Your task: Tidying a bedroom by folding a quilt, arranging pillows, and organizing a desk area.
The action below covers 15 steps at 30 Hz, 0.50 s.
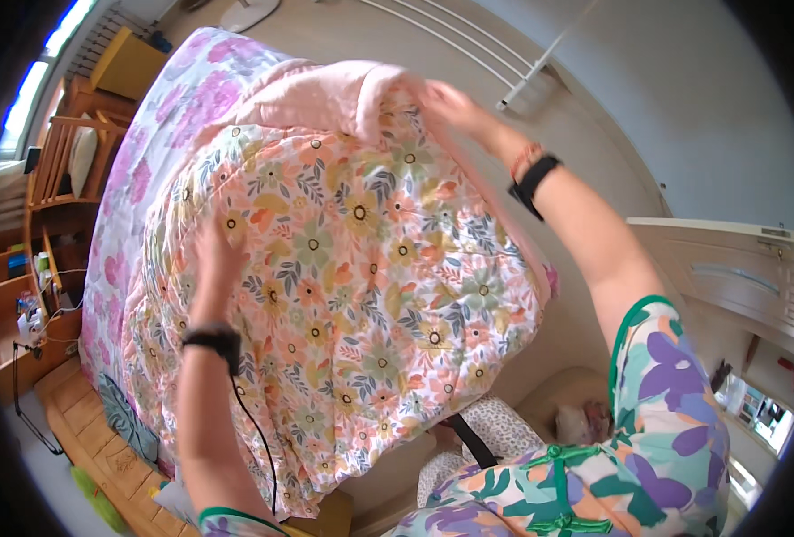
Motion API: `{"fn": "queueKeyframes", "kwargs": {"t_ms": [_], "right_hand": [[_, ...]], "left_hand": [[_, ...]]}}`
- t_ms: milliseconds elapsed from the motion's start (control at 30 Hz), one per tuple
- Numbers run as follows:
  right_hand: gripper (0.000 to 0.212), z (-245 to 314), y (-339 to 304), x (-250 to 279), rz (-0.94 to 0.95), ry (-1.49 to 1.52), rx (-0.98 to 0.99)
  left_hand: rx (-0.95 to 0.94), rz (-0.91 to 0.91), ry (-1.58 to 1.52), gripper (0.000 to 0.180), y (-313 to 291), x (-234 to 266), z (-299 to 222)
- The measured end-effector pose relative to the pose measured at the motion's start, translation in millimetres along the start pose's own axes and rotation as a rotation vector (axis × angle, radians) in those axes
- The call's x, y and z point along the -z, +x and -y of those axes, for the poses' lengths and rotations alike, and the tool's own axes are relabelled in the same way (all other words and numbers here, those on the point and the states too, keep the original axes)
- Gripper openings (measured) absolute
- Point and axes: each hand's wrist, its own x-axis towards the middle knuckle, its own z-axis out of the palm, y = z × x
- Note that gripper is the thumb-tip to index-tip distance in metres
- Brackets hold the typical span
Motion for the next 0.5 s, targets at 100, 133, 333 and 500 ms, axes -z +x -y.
{"fn": "queueKeyframes", "kwargs": {"t_ms": [100,133,333,500], "right_hand": [[0.049,-115.8,-109.4,26.1,-0.255,-0.203,-0.168],[0.053,-153.3,-160.5,24.4,-0.306,-0.362,-0.297],[0.072,-201.9,-414.2,-17.6,-0.669,-0.400,-0.715],[0.043,-184.0,-472.1,-104.4,-0.511,1.010,-1.373]], "left_hand": [[-0.052,0.235,0.034,0.068,-118.8,-62.6,-5.7],[-0.101,0.306,-0.065,0.070,-157.0,-92.9,0.1],[0.253,0.462,-0.429,0.068,-364.6,-136.8,-29.8],[0.220,0.601,-0.473,0.068,-447.3,-147.8,-56.7]]}}
